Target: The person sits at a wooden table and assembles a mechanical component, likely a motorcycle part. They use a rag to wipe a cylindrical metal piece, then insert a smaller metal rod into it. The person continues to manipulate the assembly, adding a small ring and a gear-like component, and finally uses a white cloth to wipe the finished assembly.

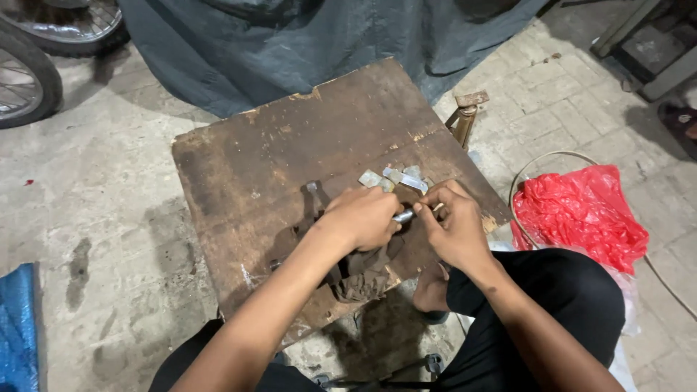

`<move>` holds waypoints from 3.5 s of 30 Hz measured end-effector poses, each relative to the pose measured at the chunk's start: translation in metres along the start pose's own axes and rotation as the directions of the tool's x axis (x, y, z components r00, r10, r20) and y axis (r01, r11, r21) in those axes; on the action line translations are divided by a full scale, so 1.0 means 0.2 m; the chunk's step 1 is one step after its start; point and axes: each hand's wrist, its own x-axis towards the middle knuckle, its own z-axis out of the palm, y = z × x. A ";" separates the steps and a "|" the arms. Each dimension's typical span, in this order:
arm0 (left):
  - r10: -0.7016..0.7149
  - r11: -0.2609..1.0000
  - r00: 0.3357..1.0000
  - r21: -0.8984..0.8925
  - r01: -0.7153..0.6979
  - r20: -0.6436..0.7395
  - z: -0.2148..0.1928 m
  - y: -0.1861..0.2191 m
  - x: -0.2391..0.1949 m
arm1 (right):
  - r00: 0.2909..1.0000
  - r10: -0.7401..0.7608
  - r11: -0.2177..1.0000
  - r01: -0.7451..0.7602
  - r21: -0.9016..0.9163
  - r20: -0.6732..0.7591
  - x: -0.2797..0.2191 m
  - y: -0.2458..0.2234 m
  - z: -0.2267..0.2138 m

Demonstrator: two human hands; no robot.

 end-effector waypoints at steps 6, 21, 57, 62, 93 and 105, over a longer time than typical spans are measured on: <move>0.007 1.000 1.000 0.020 -0.007 -0.007 0.02 0.00 -0.01 | 0.999 -0.014 0.996 0.010 -0.091 -0.037 0.02 -0.03 0.03; -0.055 0.992 0.995 -0.117 0.045 -0.086 -0.01 -0.03 -0.11 | 0.947 0.319 0.905 -0.310 0.290 0.016 0.00 0.10 0.05; -0.024 0.966 0.922 -0.245 -0.078 -0.387 -0.04 -0.18 -0.45 | 0.992 -0.023 0.990 0.007 0.138 0.121 -0.24 -0.16 0.35; -0.014 0.965 0.833 -0.225 -0.134 -0.554 0.04 -0.20 -0.41 | 0.940 -0.327 0.940 0.312 0.134 0.102 -0.27 -0.32 0.30; -0.183 0.943 0.853 -0.332 0.012 -0.489 0.04 -0.19 -0.39 | 0.908 -0.325 0.946 0.311 0.092 0.263 -0.22 -0.16 0.33; -0.090 0.964 0.820 -0.257 -0.072 -0.566 0.04 -0.18 -0.42 | 0.973 0.151 0.884 -0.211 0.418 0.172 -0.16 -0.05 0.23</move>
